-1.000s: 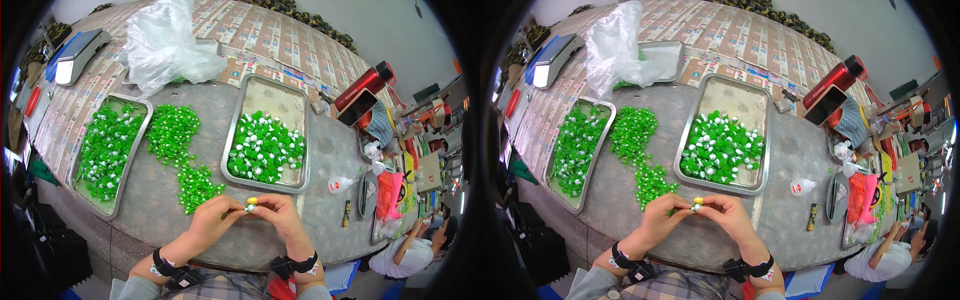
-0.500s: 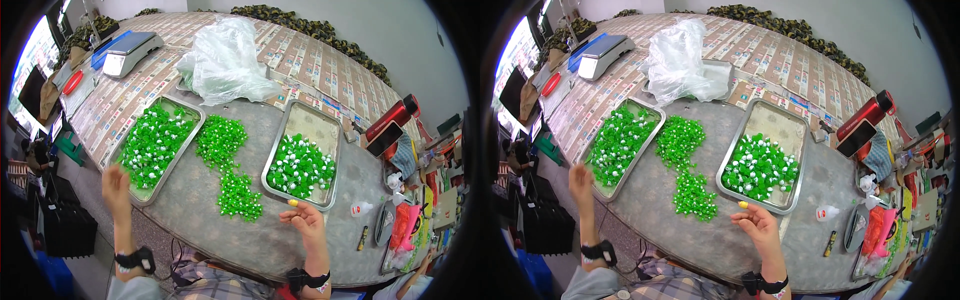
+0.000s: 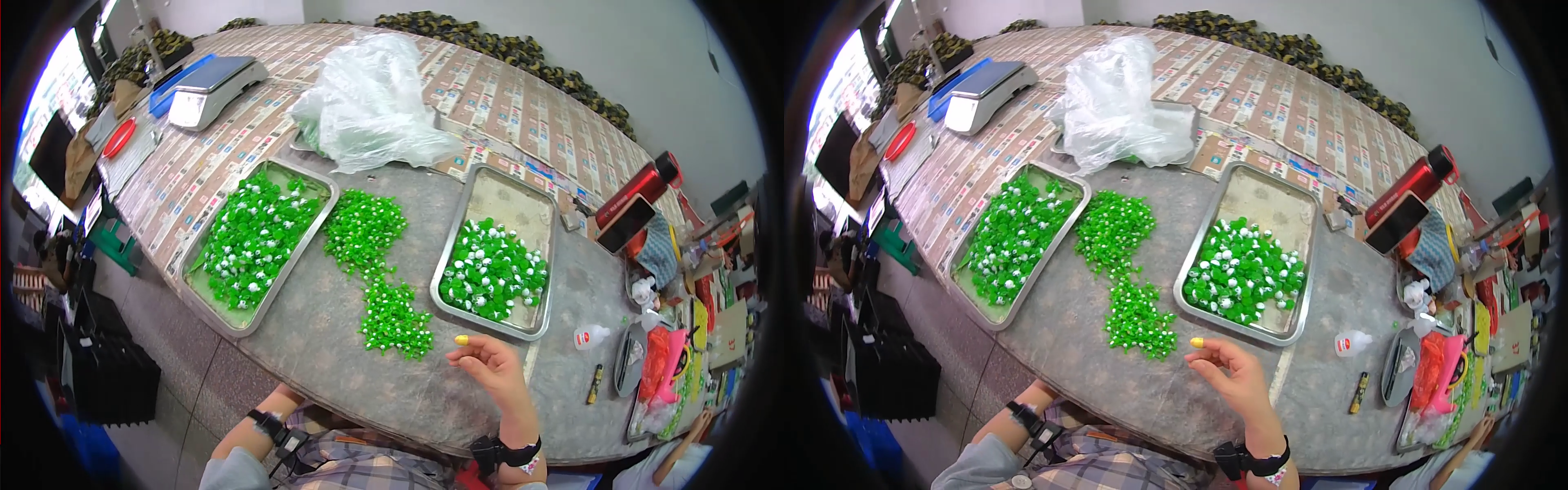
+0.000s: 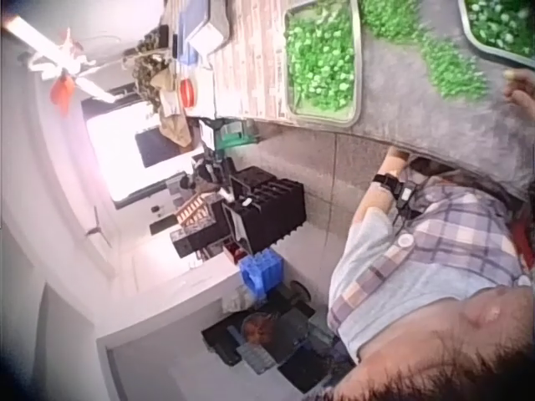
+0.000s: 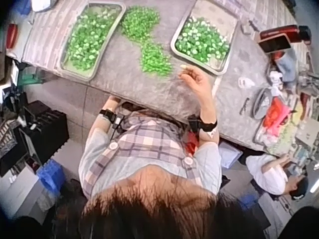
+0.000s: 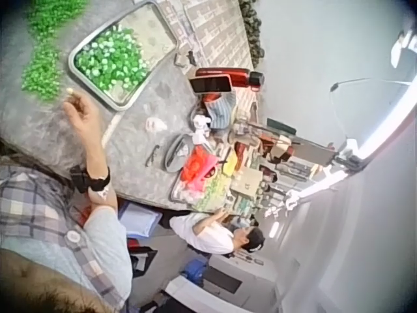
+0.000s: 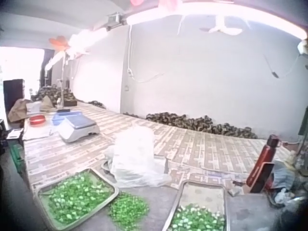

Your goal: Assembling small green and white plastic components using adhesive at a manufacturing workstation.

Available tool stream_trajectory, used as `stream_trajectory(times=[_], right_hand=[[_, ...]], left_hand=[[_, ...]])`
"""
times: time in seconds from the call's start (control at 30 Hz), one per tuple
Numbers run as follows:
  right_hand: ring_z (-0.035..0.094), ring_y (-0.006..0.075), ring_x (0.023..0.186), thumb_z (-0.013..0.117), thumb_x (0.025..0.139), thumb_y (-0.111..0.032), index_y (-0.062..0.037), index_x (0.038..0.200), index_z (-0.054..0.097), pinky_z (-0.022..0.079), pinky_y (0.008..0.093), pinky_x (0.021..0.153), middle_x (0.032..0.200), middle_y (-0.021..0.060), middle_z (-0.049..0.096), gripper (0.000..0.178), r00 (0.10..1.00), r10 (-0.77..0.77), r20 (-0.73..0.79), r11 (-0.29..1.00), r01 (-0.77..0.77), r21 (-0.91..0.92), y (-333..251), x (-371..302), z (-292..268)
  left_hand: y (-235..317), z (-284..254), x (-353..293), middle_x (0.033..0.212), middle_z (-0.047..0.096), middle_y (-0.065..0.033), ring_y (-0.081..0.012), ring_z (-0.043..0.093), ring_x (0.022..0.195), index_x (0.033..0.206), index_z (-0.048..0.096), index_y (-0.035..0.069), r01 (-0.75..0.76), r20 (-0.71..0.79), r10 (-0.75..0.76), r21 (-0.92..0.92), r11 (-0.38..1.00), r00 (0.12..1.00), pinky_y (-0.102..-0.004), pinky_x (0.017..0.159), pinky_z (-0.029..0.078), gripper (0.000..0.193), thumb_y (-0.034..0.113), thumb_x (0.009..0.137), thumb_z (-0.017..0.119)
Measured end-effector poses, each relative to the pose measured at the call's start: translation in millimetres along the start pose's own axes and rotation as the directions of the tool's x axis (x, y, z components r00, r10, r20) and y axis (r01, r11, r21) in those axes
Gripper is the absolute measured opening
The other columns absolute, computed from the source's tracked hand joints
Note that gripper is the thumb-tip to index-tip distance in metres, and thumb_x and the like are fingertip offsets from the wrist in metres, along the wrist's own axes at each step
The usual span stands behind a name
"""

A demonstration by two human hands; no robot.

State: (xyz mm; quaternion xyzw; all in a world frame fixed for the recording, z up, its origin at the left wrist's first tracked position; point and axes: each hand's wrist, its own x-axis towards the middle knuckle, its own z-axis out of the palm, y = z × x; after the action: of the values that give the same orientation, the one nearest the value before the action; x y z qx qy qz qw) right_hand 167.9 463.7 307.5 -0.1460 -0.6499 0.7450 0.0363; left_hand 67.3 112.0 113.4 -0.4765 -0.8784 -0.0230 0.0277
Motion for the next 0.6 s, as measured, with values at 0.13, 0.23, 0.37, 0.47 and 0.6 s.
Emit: stream_trajectory(times=[0.13, 0.23, 0.37, 0.47, 0.6], right_hand=[[0.054, 0.0088, 0.075, 0.056, 0.076, -0.007, 0.0006, 0.102, 0.05, 0.042, 0.0202, 0.067, 0.085, 0.0066, 0.059, 0.028, 1.0, 0.025, -0.001, 0.999, -0.025, -0.044, 3.1, 1.7, -0.2], [0.054, 0.0081, 0.075, 0.056, 0.077, -0.008, 0.0002, 0.102, 0.05, 0.042, 0.0196, 0.067, 0.085, 0.0058, 0.059, 0.027, 0.998, 0.056, -0.009, 0.998, -0.056, -0.033, 4.7, 3.7, -0.7], [0.054, 0.0078, 0.074, 0.056, 0.077, -0.009, -0.0003, 0.101, 0.051, 0.042, 0.0195, 0.067, 0.085, 0.0054, 0.059, 0.026, 0.996, 0.084, -0.025, 0.995, -0.085, -0.051, 2.6, 1.8, -1.2], [0.054, 0.0079, 0.074, 0.056, 0.077, -0.009, -0.0009, 0.101, 0.051, 0.042, 0.0202, 0.067, 0.084, 0.0051, 0.06, 0.026, 0.995, 0.086, -0.043, 0.994, -0.088, -0.059, 1.0, 2.0, -2.2], [0.054, 0.0085, 0.072, 0.055, 0.077, -0.009, -0.0007, 0.1, 0.052, 0.042, 0.0209, 0.067, 0.082, 0.0051, 0.06, 0.024, 0.996, 0.035, -0.086, 0.994, -0.043, -0.097, 0.8, 5.4, -3.6]], left_hand=[[-6.8, 2.4, 28.0, 0.103, 0.054, -0.0078, -0.0253, 0.054, 0.089, 0.109, 0.044, 0.003, -0.067, -0.016, 0.067, -0.006, 0.998, 0.998, -0.0335, 0.074, 0.043, 0.044, 0.012, 0.068, 0.055], [-6.9, 6.9, 41.9, 0.103, 0.054, -0.0078, -0.0253, 0.054, 0.089, 0.109, 0.044, 0.003, -0.092, -0.022, 0.092, -0.018, 0.996, 0.996, -0.0336, 0.074, 0.043, 0.044, 0.012, 0.068, 0.055], [0.2, 13.4, 42.8, 0.103, 0.054, -0.0078, -0.0254, 0.054, 0.089, 0.109, 0.044, 0.003, -0.105, -0.004, 0.105, -0.043, 0.993, 0.994, -0.0337, 0.074, 0.043, 0.043, 0.012, 0.068, 0.055], [2.8, 17.3, 45.6, 0.103, 0.054, -0.0078, -0.0254, 0.054, 0.089, 0.109, 0.044, 0.003, -0.115, 0.009, 0.115, -0.056, 0.992, 0.993, -0.0338, 0.074, 0.043, 0.043, 0.012, 0.068, 0.055], [7.1, 22.2, 45.0, 0.103, 0.054, -0.0078, -0.0255, 0.054, 0.089, 0.109, 0.044, 0.003, -0.13, 0.031, 0.132, -0.07, 0.989, 0.991, -0.0339, 0.075, 0.043, 0.043, 0.012, 0.068, 0.055]])
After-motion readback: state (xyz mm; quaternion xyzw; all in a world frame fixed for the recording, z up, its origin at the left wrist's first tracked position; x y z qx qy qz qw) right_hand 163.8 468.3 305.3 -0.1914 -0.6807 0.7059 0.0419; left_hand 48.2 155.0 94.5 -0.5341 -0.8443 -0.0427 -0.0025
